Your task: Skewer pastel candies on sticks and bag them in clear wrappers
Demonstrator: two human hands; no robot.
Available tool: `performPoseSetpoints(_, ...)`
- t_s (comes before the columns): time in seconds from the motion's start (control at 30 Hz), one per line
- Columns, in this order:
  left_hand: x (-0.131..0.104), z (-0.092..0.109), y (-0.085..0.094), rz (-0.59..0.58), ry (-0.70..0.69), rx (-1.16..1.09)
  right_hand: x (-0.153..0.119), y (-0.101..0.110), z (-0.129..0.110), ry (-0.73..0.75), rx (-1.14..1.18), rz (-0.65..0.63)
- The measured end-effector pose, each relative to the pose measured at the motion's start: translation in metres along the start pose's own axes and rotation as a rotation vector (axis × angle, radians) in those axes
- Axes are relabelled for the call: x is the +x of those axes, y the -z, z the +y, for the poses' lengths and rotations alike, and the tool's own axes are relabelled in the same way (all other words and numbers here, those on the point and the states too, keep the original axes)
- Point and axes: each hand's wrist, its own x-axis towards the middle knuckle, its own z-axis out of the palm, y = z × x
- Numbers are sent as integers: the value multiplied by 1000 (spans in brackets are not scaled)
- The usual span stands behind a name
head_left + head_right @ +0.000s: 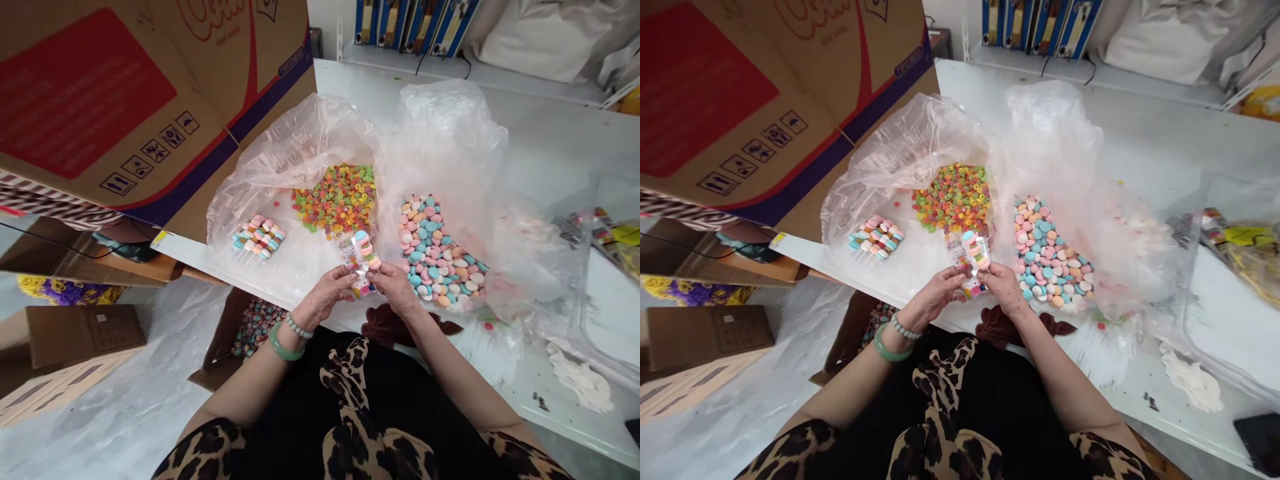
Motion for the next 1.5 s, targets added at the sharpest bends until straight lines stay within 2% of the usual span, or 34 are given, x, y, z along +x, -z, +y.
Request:
performPoseSetpoints(0.07,9,4,-3,61,-32,-76,0,-8,-2,40,-76,-33)
performPoseSetpoints(0.17,17,3,-9,144,-84,-198,1,-15,-1,47,-90,27)
performPoseSetpoints(0.37,21,-8,-21,137,-65,-328,4,-23,8,12,51,44)
performPoseSetpoints(0.43,23,-10,-17,104,-30,-326,10,-18,10,-13,-41,154)
performPoseSetpoints(0.53,24,-8,-3,138,52,-287,22,-4,11,-77,-435,357)
performPoseSetpoints(0.63,19,1,14,195,138,-256,30,10,9,-114,-767,418)
performPoseSetpoints(0.7,13,8,20,181,184,-233,29,15,8,-68,-777,460)
performPoseSetpoints(0.8,5,15,22,161,206,-187,21,13,8,76,-578,536)
performPoseSetpoints(0.87,4,14,18,174,172,-156,12,5,7,87,-345,476)
performPoseSetpoints(0.97,7,7,9,226,47,-149,0,-16,1,-59,15,197)
performPoseSetpoints(1.03,10,2,4,259,-42,-164,-5,-32,-3,-102,141,65)
performPoseSetpoints(1.07,11,0,2,280,-82,-169,-6,-39,-5,-116,167,39)
performPoseSetpoints(1.13,11,-1,1,318,-146,-183,-5,-49,-9,-125,165,34)
performPoseSetpoints(1.2,10,2,3,306,-177,-218,-1,-55,-10,-95,141,31)
performPoseSetpoints(1.3,8,7,7,243,-146,-289,6,-58,-11,-89,142,10)
performPoseSetpoints(1.5,8,13,15,282,-79,-249,10,-59,-9,-231,102,46)
